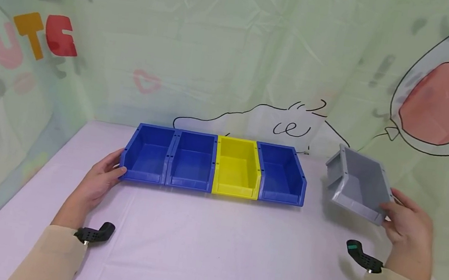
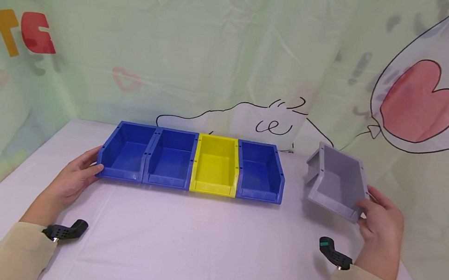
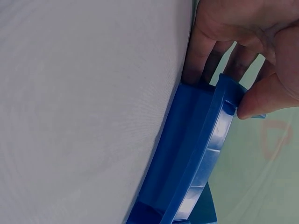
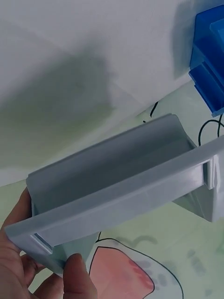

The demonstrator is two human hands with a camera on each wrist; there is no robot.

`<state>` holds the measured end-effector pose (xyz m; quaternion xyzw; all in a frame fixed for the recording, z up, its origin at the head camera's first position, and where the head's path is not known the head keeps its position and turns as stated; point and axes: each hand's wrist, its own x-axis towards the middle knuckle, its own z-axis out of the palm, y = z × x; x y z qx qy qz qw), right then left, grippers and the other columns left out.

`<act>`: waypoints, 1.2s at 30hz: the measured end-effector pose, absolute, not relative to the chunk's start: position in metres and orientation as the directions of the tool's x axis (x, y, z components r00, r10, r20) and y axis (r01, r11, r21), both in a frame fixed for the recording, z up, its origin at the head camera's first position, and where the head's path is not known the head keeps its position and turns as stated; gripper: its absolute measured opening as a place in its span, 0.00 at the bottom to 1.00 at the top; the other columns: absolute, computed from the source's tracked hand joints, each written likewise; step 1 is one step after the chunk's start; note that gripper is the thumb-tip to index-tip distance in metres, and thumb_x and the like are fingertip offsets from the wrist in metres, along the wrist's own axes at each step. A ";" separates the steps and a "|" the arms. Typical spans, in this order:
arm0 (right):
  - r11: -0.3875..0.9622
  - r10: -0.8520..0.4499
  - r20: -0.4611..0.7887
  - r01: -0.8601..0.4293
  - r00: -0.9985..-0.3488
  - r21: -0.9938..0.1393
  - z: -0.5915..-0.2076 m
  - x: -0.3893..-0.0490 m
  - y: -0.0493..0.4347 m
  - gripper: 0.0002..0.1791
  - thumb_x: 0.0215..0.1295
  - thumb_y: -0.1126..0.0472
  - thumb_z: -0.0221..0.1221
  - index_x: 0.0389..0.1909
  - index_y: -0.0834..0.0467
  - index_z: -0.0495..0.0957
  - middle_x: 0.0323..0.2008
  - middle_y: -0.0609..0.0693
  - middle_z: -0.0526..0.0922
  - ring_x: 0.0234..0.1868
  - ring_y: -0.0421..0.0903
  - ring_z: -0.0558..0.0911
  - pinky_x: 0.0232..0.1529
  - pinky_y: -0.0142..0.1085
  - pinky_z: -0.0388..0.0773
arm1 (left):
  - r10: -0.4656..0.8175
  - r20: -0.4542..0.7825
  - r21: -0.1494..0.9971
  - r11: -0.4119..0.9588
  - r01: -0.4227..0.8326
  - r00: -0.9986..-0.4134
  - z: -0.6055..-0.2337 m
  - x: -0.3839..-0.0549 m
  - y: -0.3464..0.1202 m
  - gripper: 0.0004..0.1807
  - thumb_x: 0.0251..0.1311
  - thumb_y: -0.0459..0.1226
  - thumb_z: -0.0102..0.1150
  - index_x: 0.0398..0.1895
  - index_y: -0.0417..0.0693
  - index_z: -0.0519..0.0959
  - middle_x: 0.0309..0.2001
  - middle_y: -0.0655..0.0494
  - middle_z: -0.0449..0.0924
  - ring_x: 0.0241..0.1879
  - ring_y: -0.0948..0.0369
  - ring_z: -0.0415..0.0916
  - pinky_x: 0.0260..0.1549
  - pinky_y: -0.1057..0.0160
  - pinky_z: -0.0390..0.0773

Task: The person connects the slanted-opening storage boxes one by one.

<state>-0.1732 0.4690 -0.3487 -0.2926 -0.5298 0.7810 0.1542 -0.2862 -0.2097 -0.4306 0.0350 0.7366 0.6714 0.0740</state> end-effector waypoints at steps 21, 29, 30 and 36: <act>-0.301 0.532 -0.177 0.010 -0.828 -0.954 -0.351 -0.199 0.441 0.41 0.61 0.83 0.58 0.69 0.43 0.77 0.52 0.36 0.76 0.52 0.39 0.74 0.27 0.30 0.82 | 0.128 -0.041 0.992 0.124 -0.025 -0.991 -0.430 -0.285 -0.207 0.36 0.79 0.30 0.45 0.85 0.49 0.47 0.84 0.42 0.44 0.81 0.42 0.49 0.76 0.43 0.58; -0.258 0.513 -0.166 0.034 -0.842 -0.966 -0.351 -0.204 0.436 0.40 0.63 0.80 0.60 0.71 0.43 0.75 0.52 0.35 0.75 0.52 0.38 0.73 0.29 0.27 0.82 | 0.134 -0.041 0.991 0.129 -0.024 -0.990 -0.429 -0.286 -0.208 0.36 0.79 0.31 0.46 0.85 0.50 0.46 0.84 0.43 0.43 0.82 0.43 0.48 0.77 0.42 0.58; -0.251 0.512 -0.163 0.034 -0.843 -0.967 -0.351 -0.205 0.435 0.40 0.63 0.80 0.61 0.71 0.43 0.75 0.52 0.35 0.75 0.52 0.37 0.73 0.29 0.27 0.82 | 0.134 -0.042 0.991 0.129 -0.024 -0.990 -0.429 -0.286 -0.208 0.36 0.79 0.31 0.46 0.85 0.51 0.46 0.84 0.43 0.43 0.82 0.43 0.48 0.77 0.42 0.58; -0.223 0.501 -0.132 0.020 -0.855 -0.975 -0.353 -0.207 0.433 0.39 0.62 0.79 0.63 0.71 0.45 0.76 0.52 0.37 0.75 0.52 0.38 0.73 0.32 0.27 0.81 | 0.133 -0.038 0.992 0.128 -0.021 -0.990 -0.431 -0.287 -0.208 0.36 0.79 0.31 0.46 0.85 0.50 0.47 0.84 0.43 0.43 0.82 0.43 0.48 0.77 0.42 0.58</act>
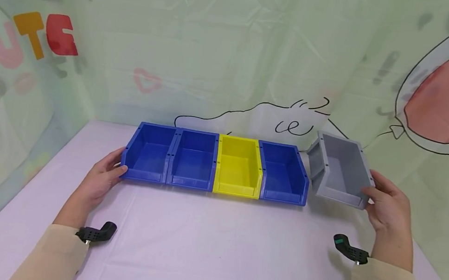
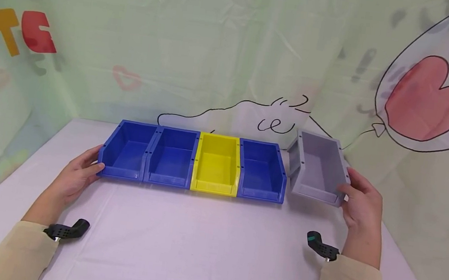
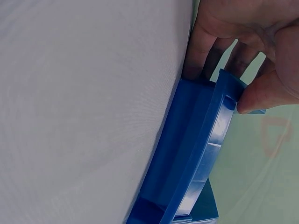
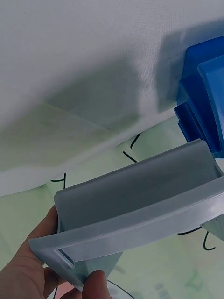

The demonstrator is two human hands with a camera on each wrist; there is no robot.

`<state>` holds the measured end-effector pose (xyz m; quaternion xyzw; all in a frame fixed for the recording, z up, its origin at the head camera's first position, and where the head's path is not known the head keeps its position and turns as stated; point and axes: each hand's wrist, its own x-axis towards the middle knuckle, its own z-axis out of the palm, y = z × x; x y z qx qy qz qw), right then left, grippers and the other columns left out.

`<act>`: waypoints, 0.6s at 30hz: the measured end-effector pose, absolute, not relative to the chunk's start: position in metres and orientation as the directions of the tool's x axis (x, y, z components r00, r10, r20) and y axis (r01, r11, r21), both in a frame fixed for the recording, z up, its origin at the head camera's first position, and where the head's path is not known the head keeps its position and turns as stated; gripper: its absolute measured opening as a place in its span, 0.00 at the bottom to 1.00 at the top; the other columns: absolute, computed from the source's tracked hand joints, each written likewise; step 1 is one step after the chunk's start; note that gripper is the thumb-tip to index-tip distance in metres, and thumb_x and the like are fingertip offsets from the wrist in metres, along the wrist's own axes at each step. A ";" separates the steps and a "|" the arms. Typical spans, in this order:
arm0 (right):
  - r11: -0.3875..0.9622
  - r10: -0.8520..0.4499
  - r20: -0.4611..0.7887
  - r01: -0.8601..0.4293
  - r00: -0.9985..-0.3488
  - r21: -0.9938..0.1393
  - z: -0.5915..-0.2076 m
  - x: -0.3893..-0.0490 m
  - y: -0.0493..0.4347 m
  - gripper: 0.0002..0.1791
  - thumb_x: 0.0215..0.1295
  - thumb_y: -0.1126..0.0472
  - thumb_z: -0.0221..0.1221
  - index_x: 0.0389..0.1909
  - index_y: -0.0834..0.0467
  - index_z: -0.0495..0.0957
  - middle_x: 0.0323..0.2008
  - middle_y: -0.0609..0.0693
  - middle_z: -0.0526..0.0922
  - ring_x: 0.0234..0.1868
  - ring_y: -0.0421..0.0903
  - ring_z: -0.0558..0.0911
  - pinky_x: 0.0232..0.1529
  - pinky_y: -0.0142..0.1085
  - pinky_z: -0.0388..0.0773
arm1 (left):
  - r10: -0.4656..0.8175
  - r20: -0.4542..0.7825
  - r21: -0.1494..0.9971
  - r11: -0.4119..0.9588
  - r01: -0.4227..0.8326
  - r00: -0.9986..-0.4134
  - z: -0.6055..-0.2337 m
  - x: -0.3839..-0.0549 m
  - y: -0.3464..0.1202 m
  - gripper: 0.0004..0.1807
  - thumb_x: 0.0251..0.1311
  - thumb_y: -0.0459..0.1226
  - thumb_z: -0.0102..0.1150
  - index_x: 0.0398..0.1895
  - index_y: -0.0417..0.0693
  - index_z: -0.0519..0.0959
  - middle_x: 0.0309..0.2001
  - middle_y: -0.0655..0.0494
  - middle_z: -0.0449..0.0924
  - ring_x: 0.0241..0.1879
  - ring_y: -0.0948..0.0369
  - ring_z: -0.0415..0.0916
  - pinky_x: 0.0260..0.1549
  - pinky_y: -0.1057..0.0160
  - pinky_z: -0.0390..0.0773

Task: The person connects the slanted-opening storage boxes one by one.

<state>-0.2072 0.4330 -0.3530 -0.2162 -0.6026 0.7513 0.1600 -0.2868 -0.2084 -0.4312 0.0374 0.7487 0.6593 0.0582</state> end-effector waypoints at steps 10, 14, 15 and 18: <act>-0.188 0.484 -0.125 0.037 -0.866 -0.982 -0.353 -0.213 0.431 0.36 0.68 0.78 0.58 0.71 0.44 0.75 0.53 0.36 0.74 0.55 0.38 0.72 0.47 0.30 0.85 | 0.132 -0.046 0.992 0.122 -0.030 -0.990 -0.432 -0.286 -0.208 0.37 0.79 0.30 0.45 0.85 0.49 0.46 0.84 0.43 0.42 0.82 0.43 0.47 0.78 0.42 0.57; -0.175 0.485 -0.129 0.048 -0.865 -0.983 -0.354 -0.214 0.431 0.35 0.69 0.76 0.58 0.71 0.44 0.75 0.54 0.35 0.73 0.58 0.37 0.71 0.75 0.41 0.66 | 0.132 -0.045 0.992 0.120 -0.029 -0.990 -0.431 -0.286 -0.208 0.36 0.79 0.30 0.45 0.85 0.48 0.45 0.84 0.43 0.42 0.82 0.43 0.47 0.78 0.42 0.56; -0.172 0.486 -0.128 0.049 -0.865 -0.984 -0.354 -0.214 0.431 0.35 0.69 0.76 0.59 0.71 0.44 0.75 0.54 0.35 0.73 0.58 0.37 0.71 0.76 0.41 0.64 | 0.132 -0.044 0.993 0.119 -0.029 -0.990 -0.431 -0.286 -0.208 0.36 0.79 0.30 0.45 0.85 0.48 0.46 0.84 0.43 0.42 0.82 0.43 0.47 0.78 0.42 0.56; -0.173 0.480 -0.128 0.049 -0.868 -0.984 -0.355 -0.215 0.432 0.35 0.69 0.76 0.59 0.71 0.43 0.75 0.54 0.34 0.73 0.58 0.37 0.70 0.79 0.45 0.58 | 0.134 -0.042 0.993 0.117 -0.026 -0.990 -0.431 -0.286 -0.208 0.36 0.79 0.30 0.45 0.85 0.48 0.46 0.84 0.43 0.42 0.82 0.44 0.47 0.78 0.43 0.57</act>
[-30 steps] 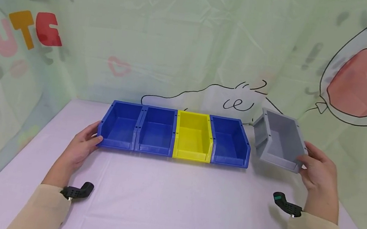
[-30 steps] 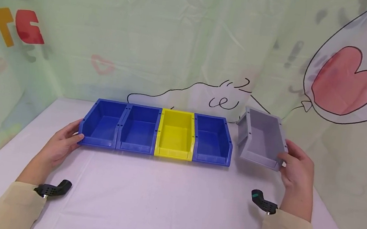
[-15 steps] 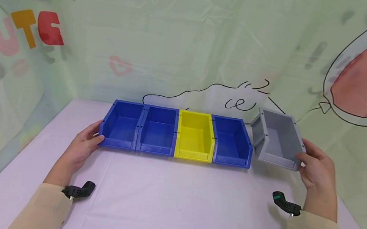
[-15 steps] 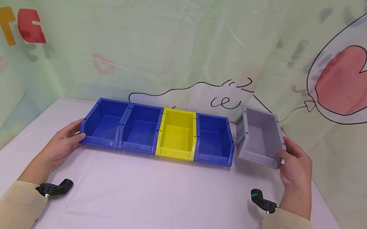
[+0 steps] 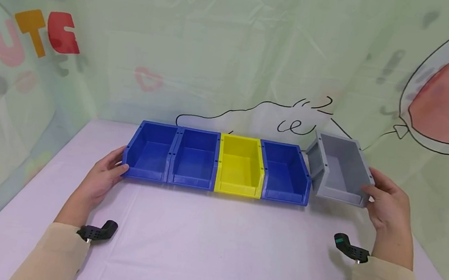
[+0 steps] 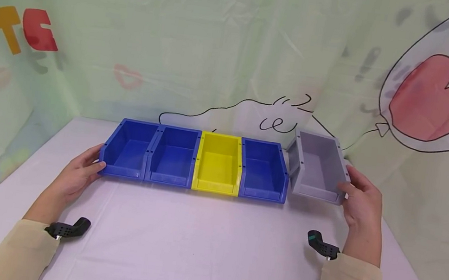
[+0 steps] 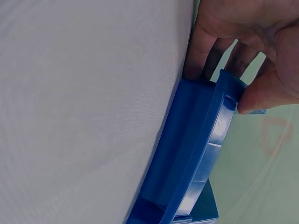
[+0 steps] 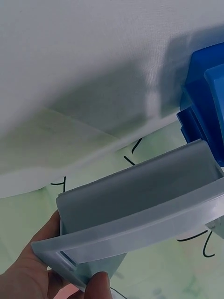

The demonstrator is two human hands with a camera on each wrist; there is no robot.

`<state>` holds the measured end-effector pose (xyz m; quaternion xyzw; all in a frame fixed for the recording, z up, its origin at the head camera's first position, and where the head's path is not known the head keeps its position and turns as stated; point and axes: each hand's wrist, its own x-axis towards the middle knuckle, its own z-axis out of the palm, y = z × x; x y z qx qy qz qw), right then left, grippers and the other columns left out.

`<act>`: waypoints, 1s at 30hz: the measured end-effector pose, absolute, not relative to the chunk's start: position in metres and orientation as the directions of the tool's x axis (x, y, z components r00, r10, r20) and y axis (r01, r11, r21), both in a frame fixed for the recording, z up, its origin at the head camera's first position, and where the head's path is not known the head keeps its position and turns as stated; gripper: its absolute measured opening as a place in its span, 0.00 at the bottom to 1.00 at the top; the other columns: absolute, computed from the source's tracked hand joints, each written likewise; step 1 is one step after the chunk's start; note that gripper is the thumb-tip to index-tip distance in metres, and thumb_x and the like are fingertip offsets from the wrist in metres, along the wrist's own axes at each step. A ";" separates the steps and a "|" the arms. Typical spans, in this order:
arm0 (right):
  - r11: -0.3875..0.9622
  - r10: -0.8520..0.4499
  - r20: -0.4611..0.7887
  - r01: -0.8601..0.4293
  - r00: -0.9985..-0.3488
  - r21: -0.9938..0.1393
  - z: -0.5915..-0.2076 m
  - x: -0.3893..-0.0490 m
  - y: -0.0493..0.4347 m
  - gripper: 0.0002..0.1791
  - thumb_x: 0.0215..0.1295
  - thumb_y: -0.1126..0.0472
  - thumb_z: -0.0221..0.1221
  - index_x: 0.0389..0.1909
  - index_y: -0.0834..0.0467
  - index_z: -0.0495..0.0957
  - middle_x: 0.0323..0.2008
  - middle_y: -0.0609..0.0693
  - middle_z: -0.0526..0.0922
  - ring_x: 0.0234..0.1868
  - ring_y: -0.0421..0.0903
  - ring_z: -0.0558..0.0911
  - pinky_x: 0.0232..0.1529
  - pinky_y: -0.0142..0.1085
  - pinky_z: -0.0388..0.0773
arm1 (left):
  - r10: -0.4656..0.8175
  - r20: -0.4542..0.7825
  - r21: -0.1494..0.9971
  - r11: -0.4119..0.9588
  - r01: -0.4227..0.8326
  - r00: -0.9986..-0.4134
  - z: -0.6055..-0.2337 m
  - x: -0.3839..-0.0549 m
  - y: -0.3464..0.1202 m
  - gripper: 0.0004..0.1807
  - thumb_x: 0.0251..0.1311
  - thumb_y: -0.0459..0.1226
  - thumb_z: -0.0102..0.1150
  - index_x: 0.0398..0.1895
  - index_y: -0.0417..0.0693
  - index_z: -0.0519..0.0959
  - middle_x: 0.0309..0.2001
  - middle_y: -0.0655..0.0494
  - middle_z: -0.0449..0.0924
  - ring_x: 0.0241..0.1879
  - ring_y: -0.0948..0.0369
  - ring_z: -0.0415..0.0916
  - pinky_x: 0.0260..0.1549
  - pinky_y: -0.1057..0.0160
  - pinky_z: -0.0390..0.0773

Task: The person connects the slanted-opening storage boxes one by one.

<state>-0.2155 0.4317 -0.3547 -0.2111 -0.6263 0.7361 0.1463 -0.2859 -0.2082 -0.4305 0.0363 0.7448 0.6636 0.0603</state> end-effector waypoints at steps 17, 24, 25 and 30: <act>-0.109 0.448 -0.088 0.043 -0.890 -0.993 -0.353 -0.222 0.431 0.36 0.70 0.77 0.55 0.74 0.45 0.71 0.54 0.34 0.72 0.63 0.39 0.68 0.80 0.45 0.57 | 0.137 -0.047 0.994 0.104 -0.032 -0.989 -0.429 -0.286 -0.207 0.36 0.79 0.30 0.45 0.85 0.48 0.47 0.84 0.42 0.43 0.81 0.42 0.48 0.78 0.41 0.56; -0.023 0.466 -0.085 0.083 -0.881 -0.996 -0.351 -0.224 0.427 0.35 0.73 0.73 0.53 0.77 0.45 0.67 0.62 0.33 0.71 0.68 0.41 0.65 0.83 0.47 0.47 | 0.134 -0.053 0.993 0.113 -0.038 -0.990 -0.430 -0.287 -0.208 0.36 0.79 0.30 0.46 0.85 0.50 0.47 0.84 0.43 0.44 0.81 0.43 0.49 0.78 0.42 0.57; 0.007 0.472 -0.081 0.095 -0.878 -0.995 -0.351 -0.224 0.427 0.34 0.74 0.72 0.53 0.77 0.45 0.66 0.65 0.36 0.70 0.69 0.42 0.64 0.83 0.45 0.48 | 0.133 -0.054 0.993 0.113 -0.039 -0.990 -0.430 -0.287 -0.208 0.36 0.79 0.30 0.45 0.85 0.50 0.47 0.84 0.43 0.44 0.81 0.43 0.49 0.78 0.42 0.57; 0.157 0.501 -0.060 0.160 -0.863 -0.975 -0.351 -0.226 0.425 0.34 0.75 0.67 0.54 0.78 0.44 0.64 0.74 0.43 0.65 0.69 0.43 0.65 0.78 0.35 0.61 | 0.140 -0.049 0.993 0.111 -0.034 -0.989 -0.430 -0.287 -0.208 0.36 0.79 0.31 0.46 0.85 0.49 0.46 0.84 0.42 0.43 0.81 0.43 0.49 0.78 0.42 0.56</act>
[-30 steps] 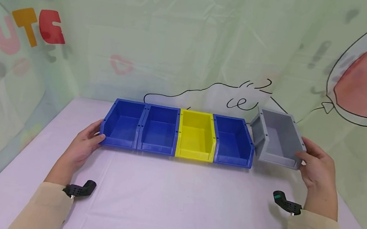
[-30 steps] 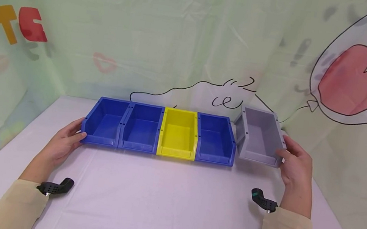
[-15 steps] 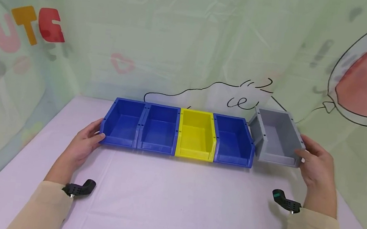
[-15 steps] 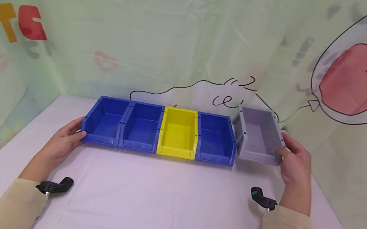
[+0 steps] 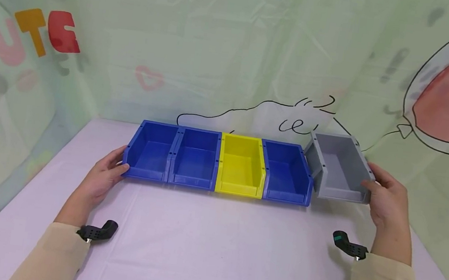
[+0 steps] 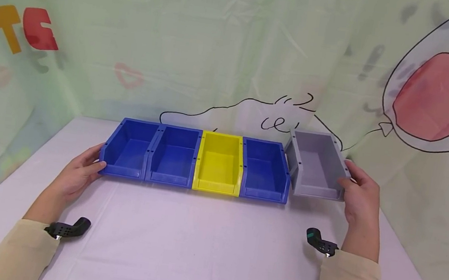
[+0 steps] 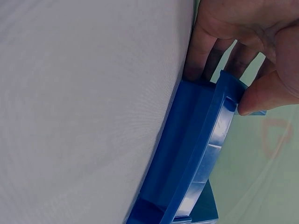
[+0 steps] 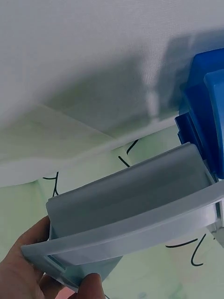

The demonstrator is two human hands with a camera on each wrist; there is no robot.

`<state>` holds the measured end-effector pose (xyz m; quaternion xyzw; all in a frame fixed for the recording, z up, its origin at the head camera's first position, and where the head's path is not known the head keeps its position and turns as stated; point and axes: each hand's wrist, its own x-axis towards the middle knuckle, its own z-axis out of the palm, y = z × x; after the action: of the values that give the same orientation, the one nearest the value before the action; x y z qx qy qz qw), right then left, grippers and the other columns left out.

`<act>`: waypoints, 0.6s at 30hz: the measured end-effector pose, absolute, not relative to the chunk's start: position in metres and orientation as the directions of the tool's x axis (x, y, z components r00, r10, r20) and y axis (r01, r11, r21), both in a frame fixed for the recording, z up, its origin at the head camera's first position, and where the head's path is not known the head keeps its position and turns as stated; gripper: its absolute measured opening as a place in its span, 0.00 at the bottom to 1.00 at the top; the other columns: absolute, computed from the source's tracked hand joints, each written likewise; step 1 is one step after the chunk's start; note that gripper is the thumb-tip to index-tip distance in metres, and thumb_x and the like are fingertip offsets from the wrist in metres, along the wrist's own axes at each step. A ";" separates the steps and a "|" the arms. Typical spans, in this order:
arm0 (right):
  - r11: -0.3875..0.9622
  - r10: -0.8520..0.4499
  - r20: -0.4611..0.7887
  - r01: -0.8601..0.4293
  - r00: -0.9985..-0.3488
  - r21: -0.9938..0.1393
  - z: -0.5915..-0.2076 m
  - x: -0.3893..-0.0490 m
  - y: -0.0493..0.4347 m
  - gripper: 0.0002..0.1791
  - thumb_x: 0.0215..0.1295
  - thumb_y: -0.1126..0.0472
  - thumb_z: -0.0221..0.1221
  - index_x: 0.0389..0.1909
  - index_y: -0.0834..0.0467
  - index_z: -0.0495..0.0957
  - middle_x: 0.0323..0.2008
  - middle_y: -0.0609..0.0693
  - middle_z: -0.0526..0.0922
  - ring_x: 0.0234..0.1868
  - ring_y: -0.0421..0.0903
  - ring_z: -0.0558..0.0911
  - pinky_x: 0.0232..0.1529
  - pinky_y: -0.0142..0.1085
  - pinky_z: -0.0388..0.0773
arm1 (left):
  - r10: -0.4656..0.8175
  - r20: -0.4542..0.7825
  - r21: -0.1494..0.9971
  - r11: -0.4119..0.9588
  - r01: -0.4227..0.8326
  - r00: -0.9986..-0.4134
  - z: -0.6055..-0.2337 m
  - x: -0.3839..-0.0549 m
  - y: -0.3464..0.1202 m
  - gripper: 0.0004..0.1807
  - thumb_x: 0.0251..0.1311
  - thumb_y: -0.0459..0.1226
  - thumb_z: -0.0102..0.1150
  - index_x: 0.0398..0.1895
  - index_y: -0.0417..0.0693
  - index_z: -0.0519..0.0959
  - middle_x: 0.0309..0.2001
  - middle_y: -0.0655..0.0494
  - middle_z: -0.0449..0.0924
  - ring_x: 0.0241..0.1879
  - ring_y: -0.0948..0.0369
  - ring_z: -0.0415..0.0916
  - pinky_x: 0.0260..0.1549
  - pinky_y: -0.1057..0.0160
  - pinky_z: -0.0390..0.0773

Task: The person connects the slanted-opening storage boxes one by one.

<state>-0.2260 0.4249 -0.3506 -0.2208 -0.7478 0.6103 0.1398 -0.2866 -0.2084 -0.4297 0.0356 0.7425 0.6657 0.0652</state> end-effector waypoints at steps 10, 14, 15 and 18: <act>0.342 0.501 -0.036 0.236 -0.865 -0.910 -0.351 -0.228 0.425 0.33 0.79 0.60 0.49 0.81 0.43 0.57 0.82 0.43 0.56 0.71 0.44 0.66 0.80 0.50 0.60 | 0.136 -0.053 0.994 0.103 -0.040 -0.989 -0.427 -0.286 -0.207 0.37 0.79 0.30 0.46 0.85 0.48 0.46 0.84 0.42 0.43 0.82 0.42 0.48 0.78 0.41 0.55; 0.327 0.500 -0.036 0.227 -0.865 -0.917 -0.352 -0.228 0.425 0.33 0.79 0.60 0.50 0.81 0.42 0.58 0.81 0.42 0.57 0.71 0.44 0.66 0.80 0.49 0.59 | 0.130 -0.059 0.994 0.104 -0.046 -0.990 -0.427 -0.286 -0.208 0.37 0.78 0.30 0.46 0.85 0.48 0.46 0.84 0.42 0.43 0.82 0.43 0.48 0.78 0.41 0.55; 0.325 0.501 -0.038 0.228 -0.865 -0.918 -0.352 -0.228 0.425 0.33 0.79 0.60 0.50 0.81 0.42 0.58 0.81 0.42 0.57 0.72 0.44 0.65 0.81 0.49 0.59 | 0.128 -0.060 0.993 0.105 -0.047 -0.990 -0.427 -0.286 -0.208 0.36 0.79 0.30 0.46 0.85 0.48 0.46 0.84 0.42 0.43 0.82 0.43 0.48 0.78 0.42 0.55; 0.342 0.500 -0.031 0.230 -0.866 -0.911 -0.353 -0.229 0.425 0.33 0.79 0.61 0.49 0.81 0.43 0.56 0.82 0.43 0.55 0.74 0.44 0.64 0.80 0.51 0.59 | 0.127 -0.060 0.993 0.108 -0.046 -0.990 -0.427 -0.285 -0.207 0.36 0.79 0.30 0.46 0.85 0.48 0.47 0.84 0.42 0.43 0.82 0.42 0.48 0.78 0.41 0.55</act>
<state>-0.2290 0.4250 -0.3532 -0.2254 -0.8090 0.5276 0.1281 -0.2854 -0.2070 -0.4267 0.0271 0.7414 0.6674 0.0648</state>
